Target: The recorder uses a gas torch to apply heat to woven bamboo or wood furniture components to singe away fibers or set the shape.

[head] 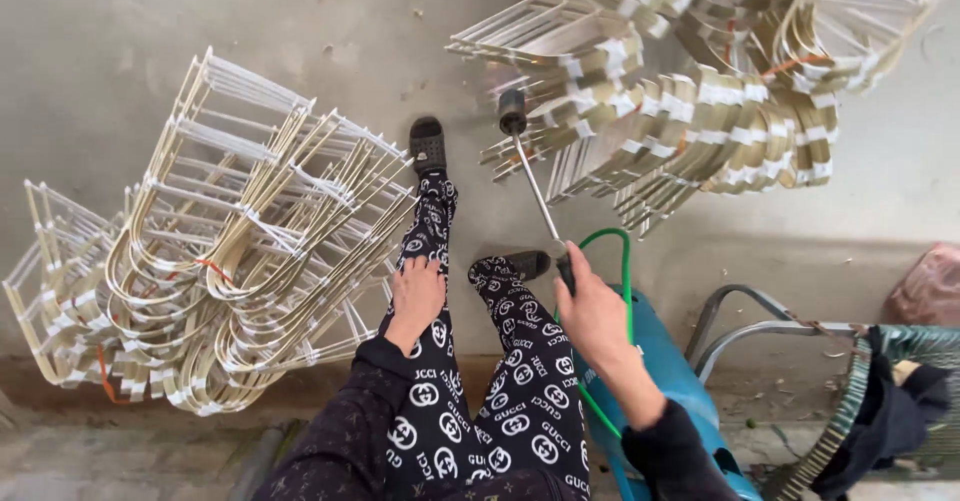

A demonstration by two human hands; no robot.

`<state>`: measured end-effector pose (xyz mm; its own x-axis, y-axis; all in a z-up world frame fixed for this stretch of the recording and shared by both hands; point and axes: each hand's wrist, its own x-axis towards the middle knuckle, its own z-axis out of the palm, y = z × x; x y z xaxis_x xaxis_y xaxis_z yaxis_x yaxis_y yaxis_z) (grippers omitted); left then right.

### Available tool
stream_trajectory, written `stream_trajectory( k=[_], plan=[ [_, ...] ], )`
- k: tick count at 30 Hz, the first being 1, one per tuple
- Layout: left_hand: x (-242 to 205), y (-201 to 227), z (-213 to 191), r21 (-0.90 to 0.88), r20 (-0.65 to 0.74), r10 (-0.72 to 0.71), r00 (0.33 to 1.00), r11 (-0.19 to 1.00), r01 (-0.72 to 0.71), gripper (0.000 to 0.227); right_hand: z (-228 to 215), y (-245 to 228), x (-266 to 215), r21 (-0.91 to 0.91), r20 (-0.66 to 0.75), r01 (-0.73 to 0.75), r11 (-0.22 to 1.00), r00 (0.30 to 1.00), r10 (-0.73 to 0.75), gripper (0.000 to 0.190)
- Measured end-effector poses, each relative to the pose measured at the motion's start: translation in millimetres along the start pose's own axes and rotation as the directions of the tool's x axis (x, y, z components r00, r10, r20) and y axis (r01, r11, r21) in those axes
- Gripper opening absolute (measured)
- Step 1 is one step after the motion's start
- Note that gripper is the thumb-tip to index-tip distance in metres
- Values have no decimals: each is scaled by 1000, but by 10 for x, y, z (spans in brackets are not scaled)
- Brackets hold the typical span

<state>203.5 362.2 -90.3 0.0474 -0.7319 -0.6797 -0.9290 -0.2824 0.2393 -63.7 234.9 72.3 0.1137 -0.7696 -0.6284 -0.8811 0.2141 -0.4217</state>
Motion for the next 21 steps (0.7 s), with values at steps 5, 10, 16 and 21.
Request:
stream_trajectory(
  k=[5, 10, 16, 21],
  plan=[
    [205, 10, -173, -21, 46, -36, 998, 999, 37, 25, 321, -407, 579, -62, 238, -60, 996, 969, 73, 58],
    [312, 17, -320, -104, 55, -46, 997, 993, 52, 21, 69, -698, 861, 168, 160, -219, 961, 968, 192, 57],
    [442, -24, -439, -124, 147, -38, 988, 991, 57, 23, -687, -638, 1146, -26, 66, -195, 981, 978, 196, 59],
    [529, -36, -570, -157, 207, -31, 978, 986, 65, 25, -1592, -801, 1413, -249, 177, -272, 929, 931, 320, 49]
  ],
)
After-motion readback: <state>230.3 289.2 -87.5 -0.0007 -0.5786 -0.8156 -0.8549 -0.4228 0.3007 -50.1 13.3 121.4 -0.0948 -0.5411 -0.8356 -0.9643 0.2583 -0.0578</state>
